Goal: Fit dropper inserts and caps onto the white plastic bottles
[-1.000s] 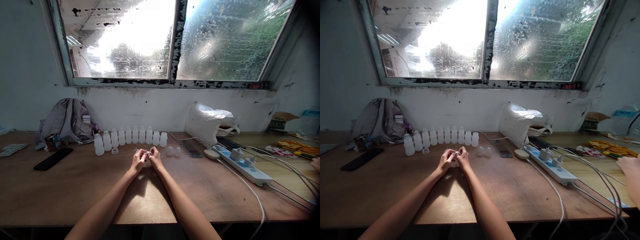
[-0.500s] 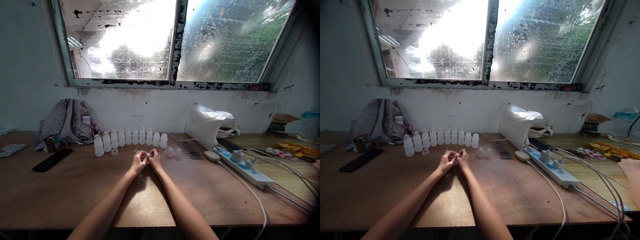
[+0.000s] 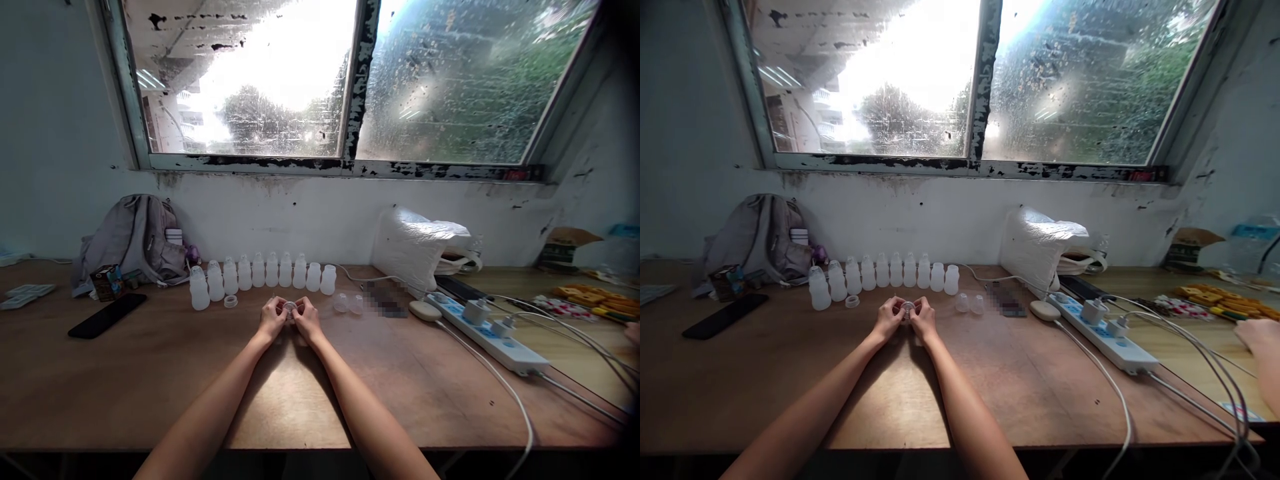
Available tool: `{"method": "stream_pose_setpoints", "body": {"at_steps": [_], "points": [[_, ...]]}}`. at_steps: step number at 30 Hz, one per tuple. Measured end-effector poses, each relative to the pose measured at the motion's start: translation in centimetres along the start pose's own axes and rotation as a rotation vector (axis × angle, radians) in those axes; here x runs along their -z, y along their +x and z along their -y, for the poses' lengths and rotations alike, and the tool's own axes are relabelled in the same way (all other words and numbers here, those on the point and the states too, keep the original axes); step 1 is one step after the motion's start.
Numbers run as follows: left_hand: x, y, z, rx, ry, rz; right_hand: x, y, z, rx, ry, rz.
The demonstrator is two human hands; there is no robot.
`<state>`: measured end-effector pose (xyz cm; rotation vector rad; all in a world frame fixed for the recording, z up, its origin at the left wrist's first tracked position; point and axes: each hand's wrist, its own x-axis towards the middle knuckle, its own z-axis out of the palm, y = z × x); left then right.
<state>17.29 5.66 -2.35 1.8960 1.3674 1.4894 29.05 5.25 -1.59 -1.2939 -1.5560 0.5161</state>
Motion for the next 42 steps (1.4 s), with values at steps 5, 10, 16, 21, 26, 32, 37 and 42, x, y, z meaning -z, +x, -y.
{"method": "stream_pose_setpoints", "body": {"at_steps": [5, 10, 16, 21, 26, 32, 37, 42], "points": [[0.1, 0.0, -0.1, 0.066, -0.047, -0.019, 0.1, -0.4, 0.3, 0.034, 0.087, 0.045], [0.5, 0.1, -0.5, 0.121, -0.156, 0.004, 0.1, -0.2, 0.0, -0.033, 0.342, 0.115], [0.5, 0.2, -0.6, 0.136, -0.366, 0.065, -0.1, 0.4, -0.6, 0.008, 0.326, 0.024], [0.5, 0.3, -0.2, 0.186, -0.326, 0.008, -0.4, 0.1, -0.7, 0.078, 0.301, 0.079], [0.3, 0.4, 0.4, 0.175, -0.206, -0.005, -0.7, 0.0, -0.6, 0.152, 0.231, 0.110], [0.7, 0.5, 0.8, 0.134, -0.192, -0.079, -0.9, 0.1, -0.5, 0.104, 0.127, 0.039], [0.6, 0.8, 1.2, 0.181, -0.184, -0.190, 0.3, 4.0, -0.5, 0.112, -0.176, -0.018], [0.6, 1.0, 1.4, 0.209, -0.178, -0.203, 2.0, 9.1, 0.4, -0.096, -0.426, -0.114]]}}
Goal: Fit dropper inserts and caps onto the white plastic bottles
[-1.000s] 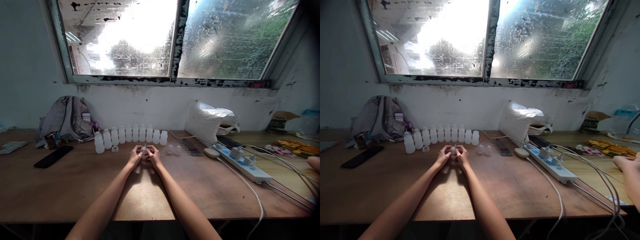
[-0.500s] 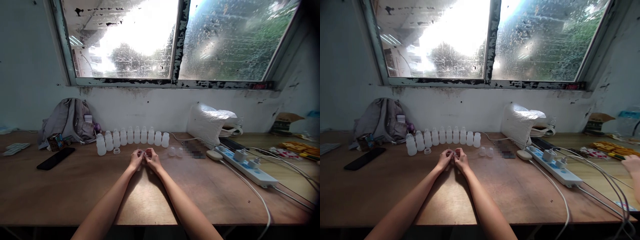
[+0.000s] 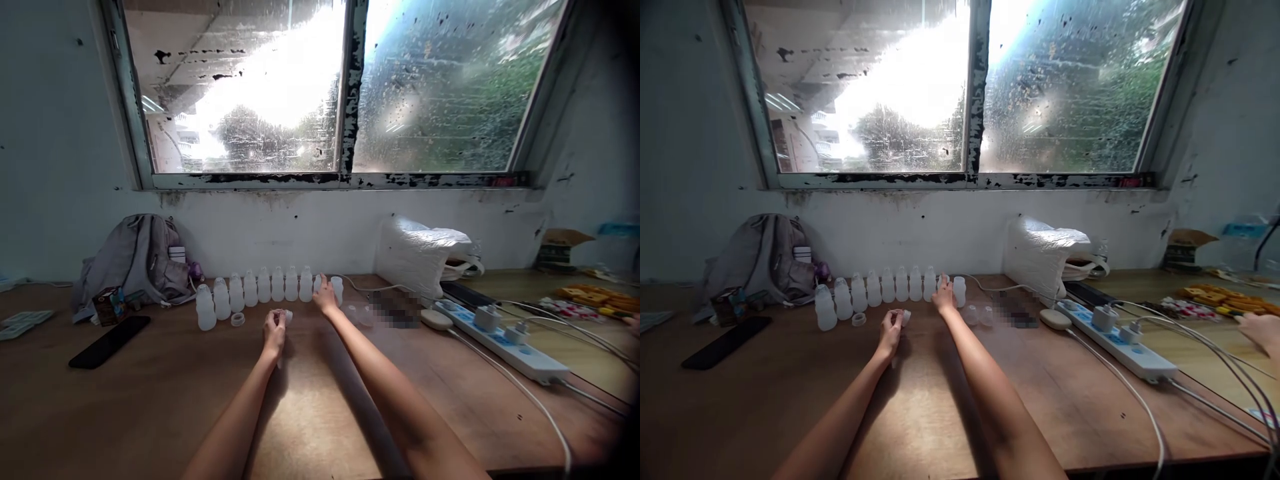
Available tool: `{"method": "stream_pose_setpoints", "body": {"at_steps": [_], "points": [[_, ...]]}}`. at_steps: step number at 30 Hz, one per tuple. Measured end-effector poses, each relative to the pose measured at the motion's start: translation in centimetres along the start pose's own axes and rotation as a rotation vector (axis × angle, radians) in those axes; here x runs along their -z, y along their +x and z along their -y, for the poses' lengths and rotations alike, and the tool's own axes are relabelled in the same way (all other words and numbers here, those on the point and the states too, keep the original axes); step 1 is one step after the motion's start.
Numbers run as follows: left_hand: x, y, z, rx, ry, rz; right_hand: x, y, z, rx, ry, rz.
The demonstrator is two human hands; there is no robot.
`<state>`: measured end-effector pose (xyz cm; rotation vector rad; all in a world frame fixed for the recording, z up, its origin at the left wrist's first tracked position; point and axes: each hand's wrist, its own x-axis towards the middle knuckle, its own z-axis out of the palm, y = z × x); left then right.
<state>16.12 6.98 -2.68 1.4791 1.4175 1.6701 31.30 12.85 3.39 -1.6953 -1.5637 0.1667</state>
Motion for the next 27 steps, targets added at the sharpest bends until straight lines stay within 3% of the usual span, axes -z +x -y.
{"method": "stream_pose_setpoints", "body": {"at_steps": [3, 8, 12, 20, 27], "points": [[0.1, 0.0, -0.1, -0.001, -0.001, 0.003, -0.1, 1.2, 0.0, -0.075, -0.103, 0.041], [0.0, -0.1, -0.4, 0.030, -0.019, 0.016, -0.6, 0.7, -0.5, -0.056, -0.162, 0.024], [-0.1, -0.3, -0.6, 0.043, -0.050, 0.025, 0.0, 0.7, -0.3, -0.034, -0.201, -0.006], [0.2, -0.1, -0.3, 0.028, -0.037, 0.002, 1.2, 1.8, 0.2, -0.109, -0.269, 0.089], [0.5, 0.0, -0.9, 0.069, -0.008, -0.046, 3.1, 0.5, 0.3, 0.053, -0.258, 0.108]]}}
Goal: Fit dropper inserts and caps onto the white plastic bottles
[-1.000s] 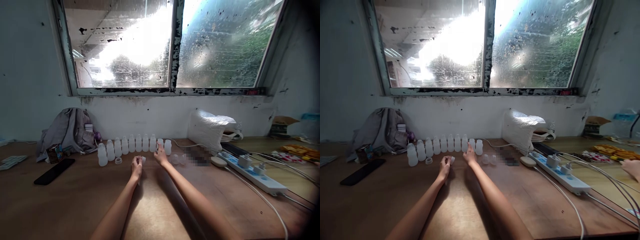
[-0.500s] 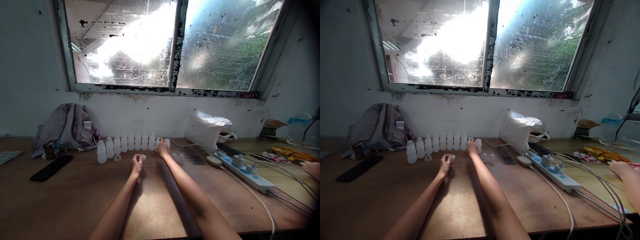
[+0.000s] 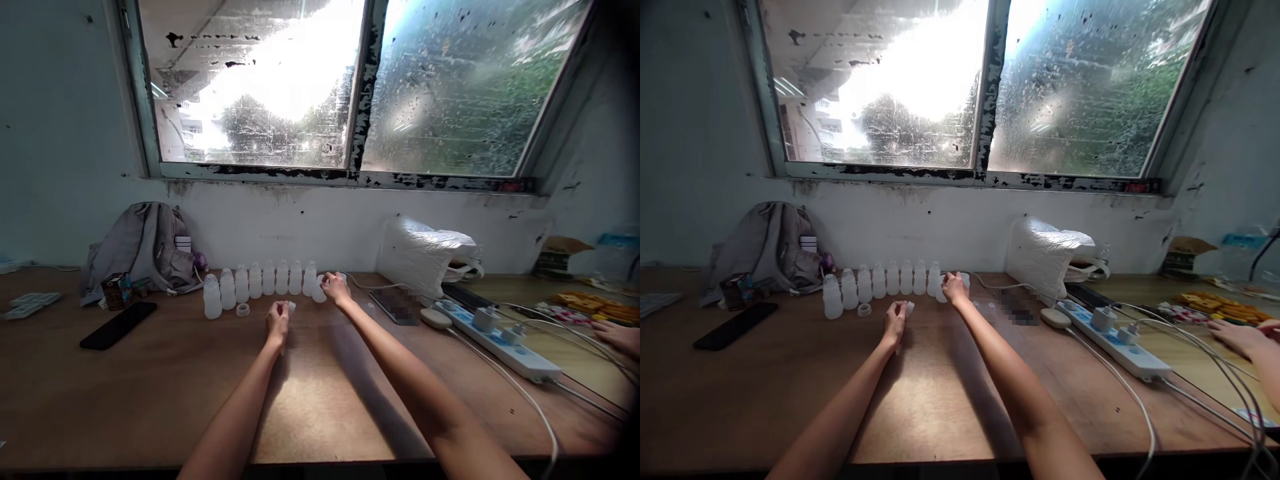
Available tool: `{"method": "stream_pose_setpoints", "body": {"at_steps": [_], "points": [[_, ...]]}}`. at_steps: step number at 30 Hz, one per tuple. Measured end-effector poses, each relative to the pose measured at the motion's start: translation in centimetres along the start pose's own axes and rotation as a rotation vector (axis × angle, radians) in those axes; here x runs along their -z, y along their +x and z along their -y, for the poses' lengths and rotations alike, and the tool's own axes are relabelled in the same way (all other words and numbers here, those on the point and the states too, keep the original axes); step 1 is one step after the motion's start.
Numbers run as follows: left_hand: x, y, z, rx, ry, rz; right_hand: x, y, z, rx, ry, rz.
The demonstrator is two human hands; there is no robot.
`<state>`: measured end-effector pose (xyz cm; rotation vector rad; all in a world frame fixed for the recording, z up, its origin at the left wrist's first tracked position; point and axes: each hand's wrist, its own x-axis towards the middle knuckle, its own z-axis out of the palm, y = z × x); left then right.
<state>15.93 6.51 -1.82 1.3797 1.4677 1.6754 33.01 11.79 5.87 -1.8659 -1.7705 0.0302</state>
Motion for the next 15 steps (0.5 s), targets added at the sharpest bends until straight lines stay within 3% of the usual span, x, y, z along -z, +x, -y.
{"method": "stream_pose_setpoints", "body": {"at_steps": [5, 9, 12, 15], "points": [[-0.1, -0.4, -0.4, -0.038, -0.024, -0.018, 1.4, -1.9, 0.0, 0.230, 0.139, 0.051], [-0.1, -0.5, -0.4, -0.023, -0.080, -0.019, 1.3, -4.1, 0.4, 0.377, 0.310, 0.076], [-0.1, -0.4, -0.2, 0.013, -0.118, -0.008, 0.2, -5.3, 0.6, 0.383, 0.472, 0.094], [-0.2, -0.4, -0.2, 0.023, -0.123, -0.004, -2.0, -6.3, 0.5, 0.288, 0.600, 0.133]]}}
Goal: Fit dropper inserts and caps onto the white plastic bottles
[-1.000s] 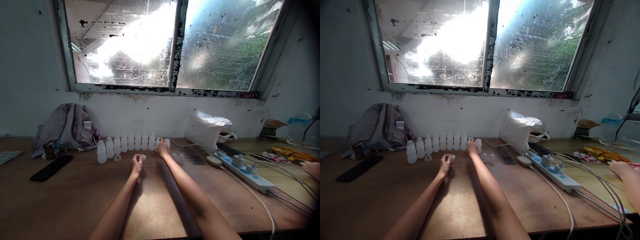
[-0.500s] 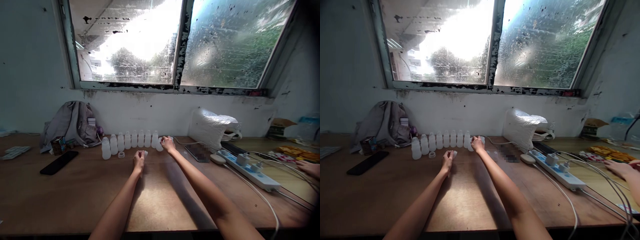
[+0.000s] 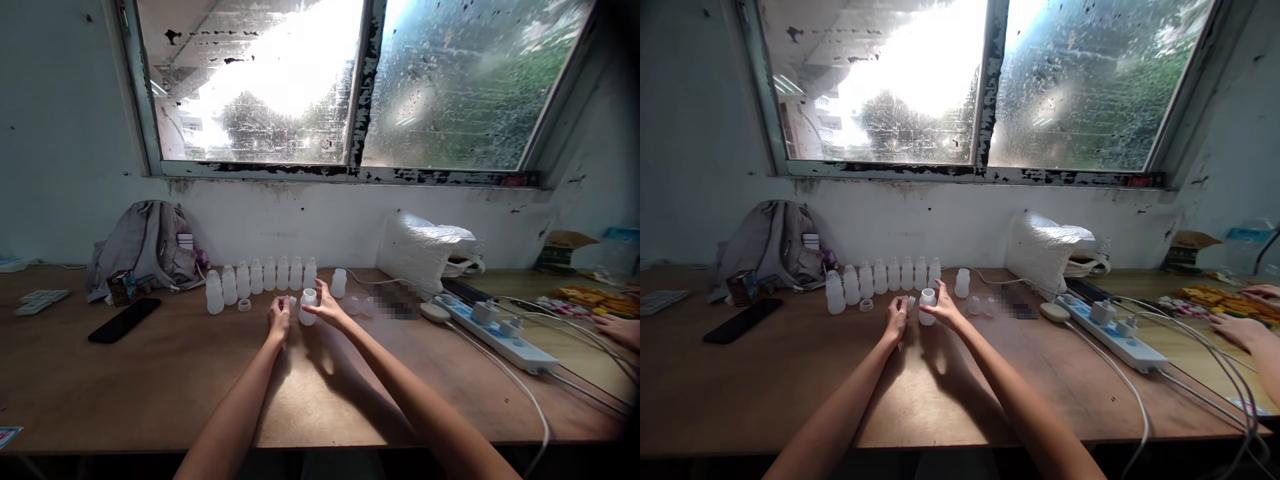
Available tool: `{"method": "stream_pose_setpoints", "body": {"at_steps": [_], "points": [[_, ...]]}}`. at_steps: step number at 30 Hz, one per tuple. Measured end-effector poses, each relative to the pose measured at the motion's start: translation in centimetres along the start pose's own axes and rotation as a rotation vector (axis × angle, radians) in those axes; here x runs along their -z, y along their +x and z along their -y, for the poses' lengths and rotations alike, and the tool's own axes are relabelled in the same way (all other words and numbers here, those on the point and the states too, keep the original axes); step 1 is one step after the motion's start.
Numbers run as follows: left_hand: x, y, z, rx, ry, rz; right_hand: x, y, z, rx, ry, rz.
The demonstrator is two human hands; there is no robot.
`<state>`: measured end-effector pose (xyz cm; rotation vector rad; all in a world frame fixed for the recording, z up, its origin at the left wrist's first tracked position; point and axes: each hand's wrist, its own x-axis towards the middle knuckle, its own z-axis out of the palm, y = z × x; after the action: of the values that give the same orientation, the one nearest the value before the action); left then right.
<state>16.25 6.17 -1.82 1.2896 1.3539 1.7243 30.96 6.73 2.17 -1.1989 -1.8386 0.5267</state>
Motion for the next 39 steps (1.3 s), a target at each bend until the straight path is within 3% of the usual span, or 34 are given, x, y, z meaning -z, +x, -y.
{"method": "stream_pose_setpoints", "body": {"at_steps": [3, 6, 11, 15, 18, 25, 30, 39], "points": [[-0.1, -0.2, -0.2, -0.002, -0.021, 0.011, -1.8, -0.9, -1.3, -0.071, 0.058, 0.029], [-0.2, -0.4, -0.6, 0.039, -0.100, 0.016, -2.4, -1.6, -1.9, -0.038, 0.024, -0.041], [-0.2, -0.4, -0.9, 0.119, -0.214, -0.046, -1.4, -2.4, -1.5, 0.148, -0.374, -0.133], [-0.1, -0.4, -0.9, 0.257, -0.316, -0.023, -1.1, -2.7, -0.9, 0.180, -0.526, -0.116], [-0.2, -0.5, -1.0, 0.271, -0.341, 0.005, -1.4, -2.8, -0.6, 0.198, -0.604, -0.128], [-0.2, -0.6, -1.1, 0.271, -0.333, 0.016, -1.4, -3.1, -0.1, 0.228, -0.597, -0.148], [-0.1, -0.3, -1.1, 0.300, -0.367, 0.028, -1.2, -3.4, 0.2, 0.207, -0.577, -0.083], [0.4, 0.1, -1.0, 0.269, -0.405, -0.024, -1.3, -3.5, -0.1, 0.193, -0.552, -0.080]]}}
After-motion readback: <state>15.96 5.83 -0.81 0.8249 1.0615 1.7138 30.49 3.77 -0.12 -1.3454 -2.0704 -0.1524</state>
